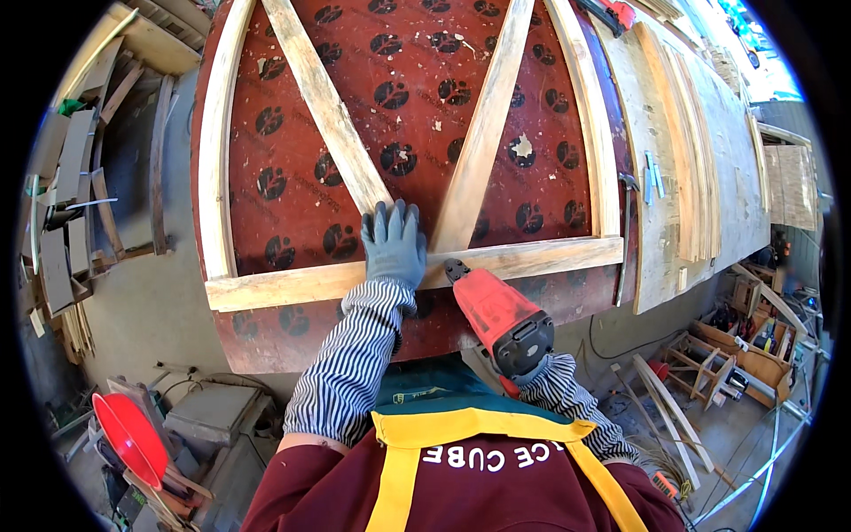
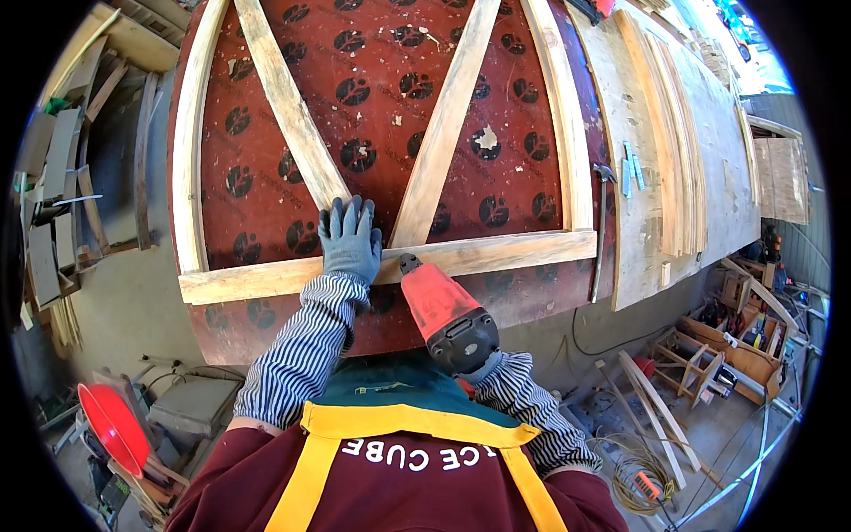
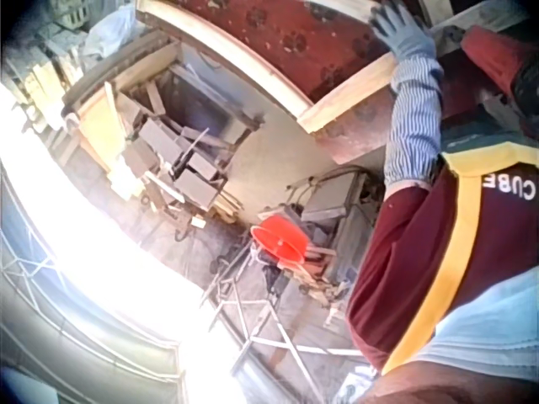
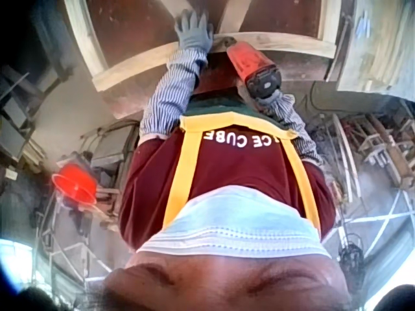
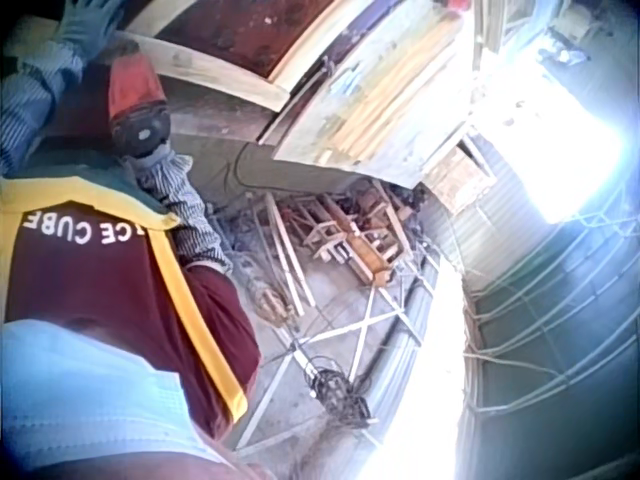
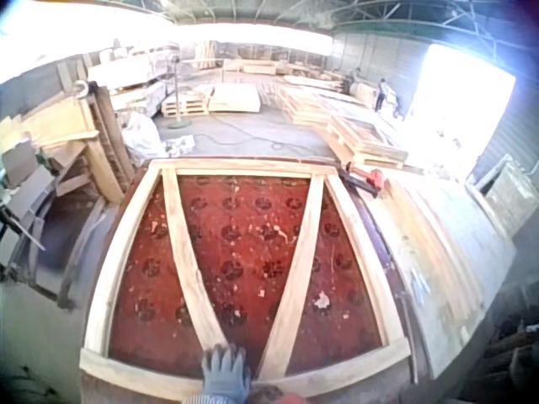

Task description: The person assembles a wooden frame on a workbench, positioning planks and securing them with a nail gun. The person then lifts the completed frame and places it on a stack of similar frames.

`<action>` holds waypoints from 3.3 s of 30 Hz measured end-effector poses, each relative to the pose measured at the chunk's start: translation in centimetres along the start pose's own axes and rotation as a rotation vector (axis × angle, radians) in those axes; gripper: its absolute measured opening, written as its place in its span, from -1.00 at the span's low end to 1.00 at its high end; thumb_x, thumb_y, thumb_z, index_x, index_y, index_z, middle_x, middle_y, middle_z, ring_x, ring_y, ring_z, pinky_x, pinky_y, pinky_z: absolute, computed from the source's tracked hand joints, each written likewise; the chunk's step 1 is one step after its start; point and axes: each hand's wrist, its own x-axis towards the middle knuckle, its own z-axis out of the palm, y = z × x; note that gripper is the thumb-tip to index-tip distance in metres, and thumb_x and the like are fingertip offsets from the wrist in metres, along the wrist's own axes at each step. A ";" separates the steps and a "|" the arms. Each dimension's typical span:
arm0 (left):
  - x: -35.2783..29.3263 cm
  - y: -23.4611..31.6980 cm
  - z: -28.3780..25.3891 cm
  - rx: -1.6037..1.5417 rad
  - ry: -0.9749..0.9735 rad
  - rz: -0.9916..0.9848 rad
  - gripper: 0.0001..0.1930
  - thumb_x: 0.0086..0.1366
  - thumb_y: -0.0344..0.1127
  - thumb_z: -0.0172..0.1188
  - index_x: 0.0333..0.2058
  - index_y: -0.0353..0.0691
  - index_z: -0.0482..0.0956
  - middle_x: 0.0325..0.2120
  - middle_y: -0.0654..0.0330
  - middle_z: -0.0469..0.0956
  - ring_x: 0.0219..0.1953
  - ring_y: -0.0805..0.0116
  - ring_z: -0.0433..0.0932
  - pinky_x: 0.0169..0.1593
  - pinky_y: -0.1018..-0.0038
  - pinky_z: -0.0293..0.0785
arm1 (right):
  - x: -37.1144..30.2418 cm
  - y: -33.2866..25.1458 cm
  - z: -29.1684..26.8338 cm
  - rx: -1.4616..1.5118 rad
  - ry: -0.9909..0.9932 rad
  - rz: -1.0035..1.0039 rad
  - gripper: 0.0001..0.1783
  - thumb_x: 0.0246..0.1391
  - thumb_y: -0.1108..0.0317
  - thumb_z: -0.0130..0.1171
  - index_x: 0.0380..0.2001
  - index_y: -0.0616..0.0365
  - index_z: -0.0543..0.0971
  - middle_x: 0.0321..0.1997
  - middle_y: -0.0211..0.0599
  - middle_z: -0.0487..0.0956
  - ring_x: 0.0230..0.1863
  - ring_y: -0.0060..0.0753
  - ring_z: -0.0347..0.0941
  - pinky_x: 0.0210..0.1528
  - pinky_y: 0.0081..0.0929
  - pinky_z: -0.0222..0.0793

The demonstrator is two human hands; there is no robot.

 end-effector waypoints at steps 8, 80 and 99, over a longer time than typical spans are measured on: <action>0.0 0.2 -0.1 0.027 0.012 0.001 -0.41 0.27 -0.10 0.04 0.26 -0.05 0.23 0.29 0.13 0.16 0.35 -0.04 0.02 0.37 -0.05 -0.24 | 0.2 0.1 0.1 -0.012 -0.017 -0.007 -0.25 -0.10 0.22 0.27 0.20 0.10 0.28 -0.21 -0.10 0.57 -0.17 -0.17 0.52 -0.06 -0.32 0.43; -5.2 -6.7 -3.3 -0.103 -0.227 0.174 -0.10 -0.25 0.05 0.49 0.11 -0.12 0.33 0.02 0.05 0.31 0.10 0.01 0.25 0.19 -0.01 0.08 | 12.0 -22.6 18.3 -1.226 -0.230 -0.218 -0.07 -0.16 -0.29 0.22 0.02 0.35 0.34 -0.06 0.08 0.57 0.01 -0.01 0.52 0.07 -0.24 0.41; -5.2 -5.4 -2.9 -0.011 -0.118 0.258 -0.05 -0.34 0.13 0.49 0.08 -0.15 0.35 -0.01 0.05 0.33 0.06 -0.02 0.28 0.17 -0.04 0.10 | 12.6 -21.7 15.8 -1.148 -0.289 -0.293 -0.15 -0.07 -0.30 0.20 0.00 0.28 0.38 -0.05 0.07 0.56 0.01 0.00 0.51 0.07 -0.19 0.38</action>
